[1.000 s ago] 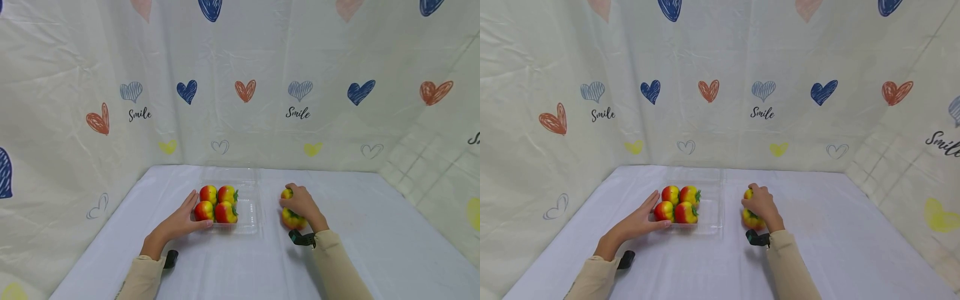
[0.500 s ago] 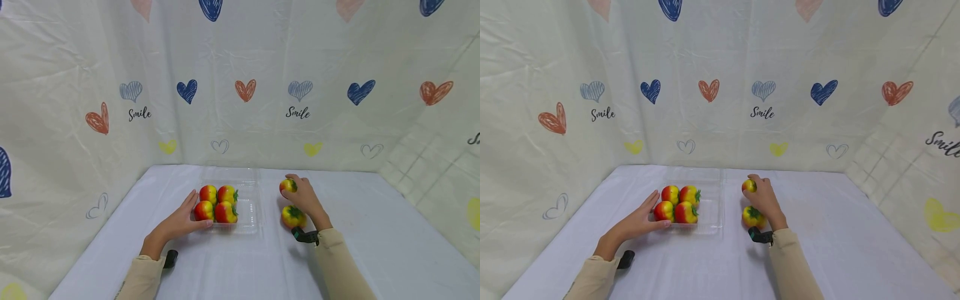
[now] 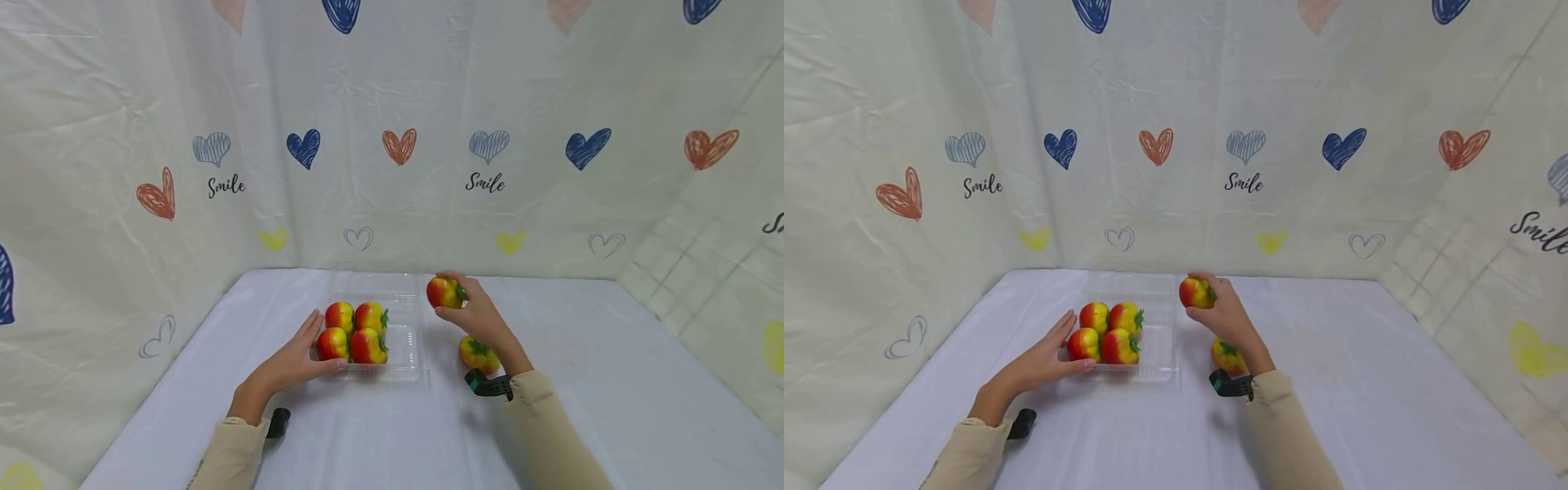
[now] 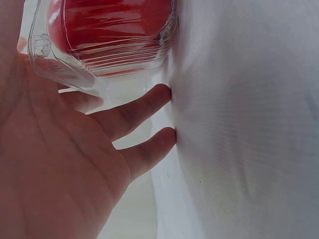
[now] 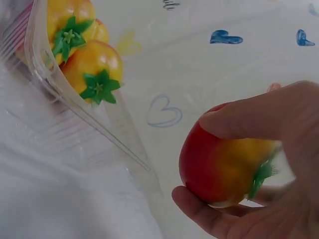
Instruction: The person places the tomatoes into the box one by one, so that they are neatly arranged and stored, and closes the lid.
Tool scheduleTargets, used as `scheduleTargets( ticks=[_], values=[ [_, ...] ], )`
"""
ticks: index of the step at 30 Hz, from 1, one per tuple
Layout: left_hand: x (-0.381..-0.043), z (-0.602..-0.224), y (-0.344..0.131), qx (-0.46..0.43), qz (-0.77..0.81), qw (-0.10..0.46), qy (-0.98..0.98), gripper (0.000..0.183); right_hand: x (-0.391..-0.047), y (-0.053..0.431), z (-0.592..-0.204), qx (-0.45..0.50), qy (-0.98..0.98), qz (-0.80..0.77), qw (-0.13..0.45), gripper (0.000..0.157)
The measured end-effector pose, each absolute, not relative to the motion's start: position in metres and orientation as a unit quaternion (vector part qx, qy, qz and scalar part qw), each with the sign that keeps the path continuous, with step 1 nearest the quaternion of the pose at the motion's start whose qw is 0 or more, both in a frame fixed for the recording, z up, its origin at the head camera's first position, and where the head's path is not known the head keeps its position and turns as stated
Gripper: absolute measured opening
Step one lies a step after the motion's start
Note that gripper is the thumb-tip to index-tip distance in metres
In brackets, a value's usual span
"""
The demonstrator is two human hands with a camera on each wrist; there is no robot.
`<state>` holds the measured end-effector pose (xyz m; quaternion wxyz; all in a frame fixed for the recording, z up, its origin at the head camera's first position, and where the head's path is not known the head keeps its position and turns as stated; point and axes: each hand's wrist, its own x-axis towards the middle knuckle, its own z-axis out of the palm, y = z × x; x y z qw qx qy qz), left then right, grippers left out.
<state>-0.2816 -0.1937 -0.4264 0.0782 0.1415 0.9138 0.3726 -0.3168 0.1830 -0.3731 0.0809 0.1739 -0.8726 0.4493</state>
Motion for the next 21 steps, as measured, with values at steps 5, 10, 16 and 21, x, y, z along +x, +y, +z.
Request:
scheduleTargets(
  ticks=[5,10,16,21],
  values=[
    [-0.282,-0.428,-0.195,0.142,0.371,0.077,0.914,0.128,-0.317,0.172,-0.373,0.18,-0.85,0.493,0.043,0.074],
    [-0.283,-0.427,-0.195,0.142,0.368,0.078,0.915,0.128,-0.315,0.159,-0.372,0.18,-0.829,0.53,0.024,0.078],
    [-0.283,-0.427,-0.195,0.141,0.366,0.081,0.916,0.128,-0.313,0.143,-0.373,0.177,-0.803,0.568,0.008,0.076],
    [-0.284,-0.426,-0.195,0.143,0.366,0.079,0.916,0.127,-0.313,0.134,-0.38,0.153,-0.806,0.572,-0.002,0.072]
  ],
)
